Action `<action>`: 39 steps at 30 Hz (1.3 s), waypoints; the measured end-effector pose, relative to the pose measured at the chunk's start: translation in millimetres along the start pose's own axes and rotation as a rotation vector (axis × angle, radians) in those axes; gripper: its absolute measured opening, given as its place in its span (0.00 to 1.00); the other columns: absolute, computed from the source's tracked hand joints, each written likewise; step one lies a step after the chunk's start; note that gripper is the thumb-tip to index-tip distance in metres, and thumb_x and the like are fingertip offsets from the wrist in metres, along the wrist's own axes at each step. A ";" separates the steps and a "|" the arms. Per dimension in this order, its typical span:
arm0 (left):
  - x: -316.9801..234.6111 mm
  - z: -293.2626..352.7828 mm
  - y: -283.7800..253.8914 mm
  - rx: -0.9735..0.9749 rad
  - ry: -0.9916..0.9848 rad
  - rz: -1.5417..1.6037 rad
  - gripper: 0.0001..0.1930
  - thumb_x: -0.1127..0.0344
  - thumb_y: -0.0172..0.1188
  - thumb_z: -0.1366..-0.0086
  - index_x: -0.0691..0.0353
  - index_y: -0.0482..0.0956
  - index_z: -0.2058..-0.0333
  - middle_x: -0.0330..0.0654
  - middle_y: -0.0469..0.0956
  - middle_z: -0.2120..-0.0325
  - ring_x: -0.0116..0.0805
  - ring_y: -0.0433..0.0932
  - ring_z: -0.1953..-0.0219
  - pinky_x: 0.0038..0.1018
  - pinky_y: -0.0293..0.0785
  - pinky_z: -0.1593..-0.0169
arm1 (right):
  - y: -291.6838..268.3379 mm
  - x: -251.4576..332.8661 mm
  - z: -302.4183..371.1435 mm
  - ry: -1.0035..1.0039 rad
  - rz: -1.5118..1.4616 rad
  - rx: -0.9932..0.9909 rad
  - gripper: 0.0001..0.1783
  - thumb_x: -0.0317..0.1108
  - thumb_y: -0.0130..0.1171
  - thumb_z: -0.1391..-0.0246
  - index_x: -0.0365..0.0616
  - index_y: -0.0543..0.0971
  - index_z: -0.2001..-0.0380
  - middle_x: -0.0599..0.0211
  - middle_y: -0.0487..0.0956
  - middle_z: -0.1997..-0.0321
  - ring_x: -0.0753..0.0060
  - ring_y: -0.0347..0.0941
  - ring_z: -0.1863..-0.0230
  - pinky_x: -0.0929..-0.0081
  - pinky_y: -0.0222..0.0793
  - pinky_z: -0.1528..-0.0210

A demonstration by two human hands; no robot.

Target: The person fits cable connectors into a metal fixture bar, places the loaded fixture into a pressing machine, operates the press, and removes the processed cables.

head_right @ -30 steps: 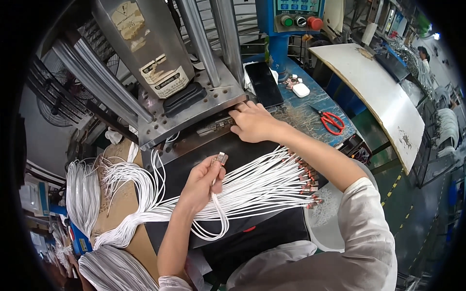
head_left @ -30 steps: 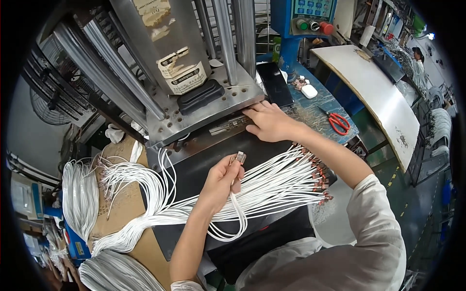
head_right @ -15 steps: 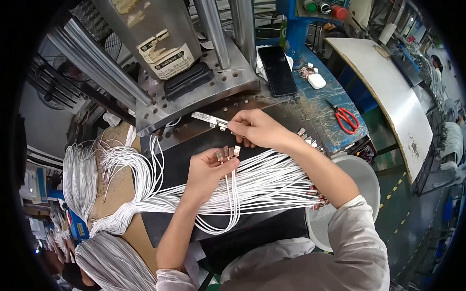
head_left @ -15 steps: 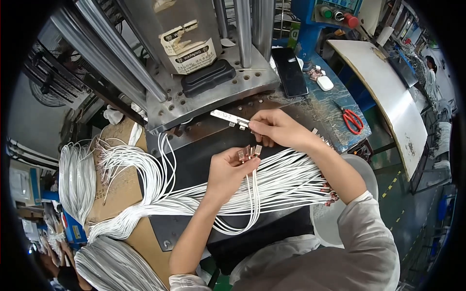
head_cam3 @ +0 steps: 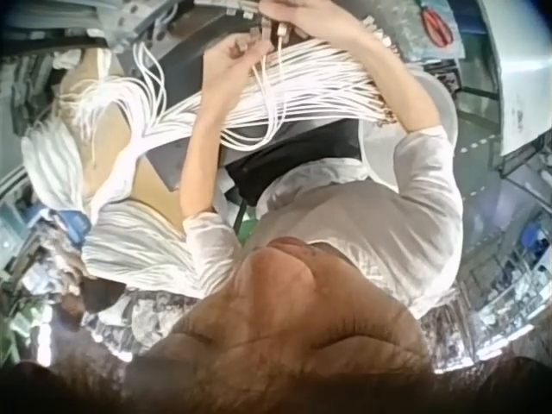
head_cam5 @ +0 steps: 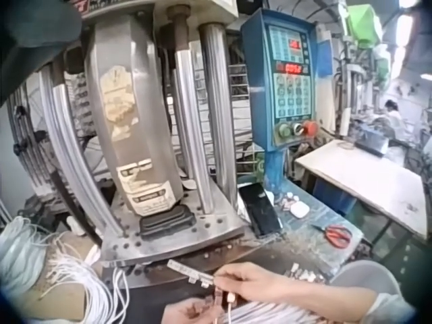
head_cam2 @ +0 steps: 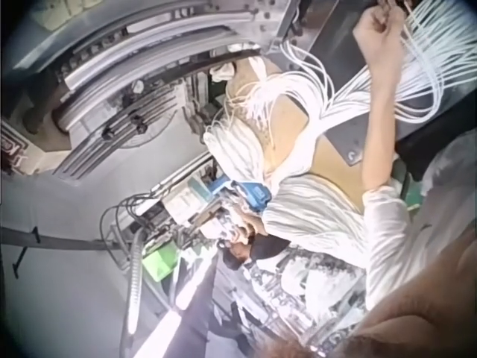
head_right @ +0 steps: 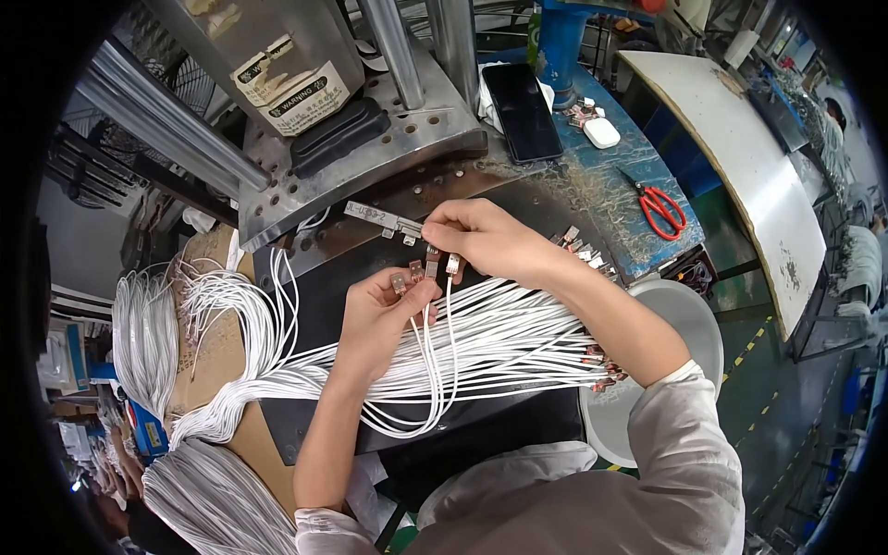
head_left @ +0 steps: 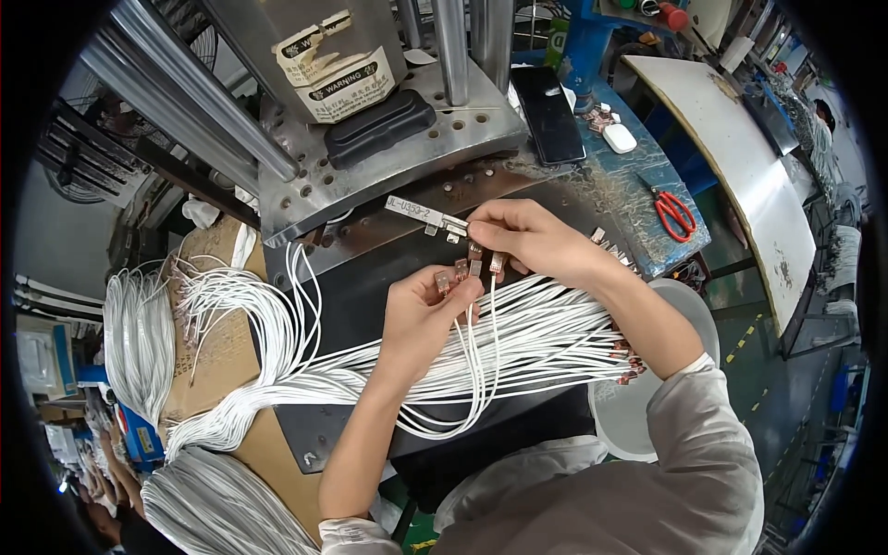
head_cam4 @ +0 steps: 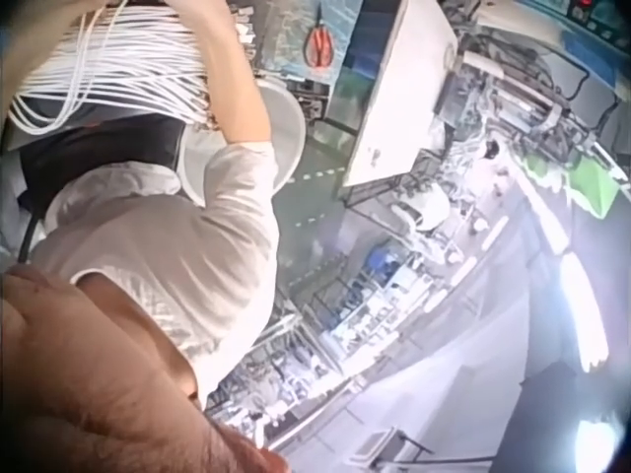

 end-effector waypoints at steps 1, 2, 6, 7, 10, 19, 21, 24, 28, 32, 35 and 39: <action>-0.7 -0.2 -0.9 0.006 -0.017 0.011 0.06 0.71 0.66 0.34 0.68 0.81 0.63 0.40 0.82 0.69 0.24 0.79 0.70 0.21 0.77 0.65 | -2.2 -2.1 -0.4 -0.028 -0.005 0.000 0.13 0.40 0.54 0.30 0.39 0.77 0.56 0.77 0.75 0.71 0.87 0.70 0.69 0.83 0.66 0.66; -0.9 -0.7 -1.5 0.012 -0.034 0.022 0.07 0.70 0.65 0.33 0.68 0.81 0.63 0.40 0.82 0.69 0.24 0.80 0.70 0.21 0.78 0.65 | -3.2 -4.0 -1.5 -0.056 -0.010 0.001 0.13 0.39 0.54 0.30 0.39 0.77 0.56 0.77 0.75 0.71 0.87 0.70 0.69 0.83 0.66 0.67; -0.4 -2.0 -2.0 0.033 -0.063 0.054 0.08 0.68 0.65 0.33 0.68 0.81 0.62 0.40 0.82 0.69 0.25 0.80 0.71 0.22 0.78 0.64 | -0.6 -13.1 -4.9 -0.157 0.063 0.052 0.13 0.39 0.54 0.31 0.39 0.78 0.56 0.77 0.76 0.70 0.87 0.71 0.69 0.82 0.66 0.68; -0.2 -2.1 -2.3 0.032 -0.065 0.056 0.08 0.68 0.65 0.33 0.68 0.81 0.62 0.40 0.82 0.69 0.25 0.80 0.71 0.22 0.78 0.64 | -0.7 -12.6 -4.4 -0.154 0.064 0.054 0.13 0.39 0.54 0.31 0.39 0.78 0.56 0.77 0.76 0.70 0.87 0.71 0.69 0.82 0.66 0.68; -0.5 -2.6 -3.6 0.069 -0.072 0.025 0.10 0.66 0.65 0.33 0.69 0.81 0.62 0.40 0.82 0.69 0.25 0.80 0.70 0.22 0.79 0.64 | -3.2 -7.1 -2.6 -0.107 0.086 0.139 0.12 0.36 0.59 0.34 0.38 0.78 0.54 0.74 0.79 0.65 0.86 0.74 0.66 0.83 0.69 0.65; -7.8 3.9 -6.3 0.087 -0.191 0.005 0.12 0.63 0.63 0.30 0.70 0.82 0.62 0.40 0.82 0.70 0.23 0.79 0.72 0.22 0.80 0.67 | -15.9 -4.4 1.3 -0.047 0.029 0.197 0.19 0.25 0.70 0.47 0.34 0.78 0.52 0.67 0.83 0.57 0.84 0.77 0.60 0.83 0.74 0.58; -4.8 4.2 -6.4 0.095 -0.161 0.027 0.12 0.63 0.63 0.30 0.69 0.83 0.62 0.39 0.82 0.70 0.23 0.79 0.72 0.22 0.81 0.68 | -13.7 -8.3 1.5 -0.079 0.038 0.212 0.20 0.24 0.71 0.48 0.34 0.78 0.52 0.67 0.83 0.59 0.84 0.77 0.61 0.84 0.74 0.59; -6.1 3.8 -7.5 0.111 -0.160 0.026 0.13 0.62 0.63 0.30 0.70 0.83 0.62 0.39 0.82 0.70 0.23 0.79 0.72 0.23 0.81 0.68 | -13.6 -6.2 2.3 -0.081 0.054 0.197 0.21 0.24 0.72 0.50 0.34 0.78 0.52 0.67 0.84 0.61 0.84 0.76 0.62 0.84 0.73 0.60; -10.3 3.7 -6.9 0.140 -0.187 -0.011 0.14 0.61 0.63 0.30 0.70 0.84 0.61 0.39 0.82 0.69 0.23 0.79 0.72 0.23 0.82 0.69 | -15.2 -6.3 1.7 -0.067 0.088 0.140 0.21 0.26 0.73 0.51 0.34 0.79 0.53 0.67 0.83 0.65 0.85 0.76 0.66 0.84 0.71 0.64; -9.5 3.6 -4.8 0.131 -0.185 -0.018 0.16 0.60 0.63 0.30 0.71 0.84 0.60 0.40 0.82 0.70 0.23 0.79 0.72 0.23 0.83 0.70 | -15.9 -8.0 0.2 -0.073 0.101 0.140 0.21 0.28 0.73 0.51 0.33 0.79 0.54 0.68 0.83 0.69 0.86 0.75 0.71 0.85 0.69 0.67; -9.6 4.3 -3.6 0.117 -0.151 0.004 0.16 0.59 0.63 0.30 0.71 0.85 0.61 0.40 0.82 0.71 0.23 0.79 0.72 0.23 0.83 0.70 | -15.6 -4.8 1.6 -0.046 0.105 0.168 0.20 0.24 0.74 0.52 0.33 0.80 0.55 0.67 0.84 0.67 0.86 0.76 0.66 0.84 0.72 0.62; -12.2 4.8 -7.5 0.076 -0.130 -0.006 0.18 0.56 0.63 0.30 0.70 0.86 0.64 0.40 0.81 0.73 0.23 0.79 0.73 0.22 0.80 0.72 | -18.2 -2.5 0.9 -0.114 0.113 0.193 0.21 0.24 0.74 0.54 0.33 0.81 0.55 0.69 0.84 0.69 0.85 0.77 0.68 0.84 0.72 0.62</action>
Point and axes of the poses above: each hand's wrist, its own z-axis away from the middle knuckle, its own y-axis out of the palm, x = y × z, the point moved 1 cm from there along -z, towards the middle knuckle
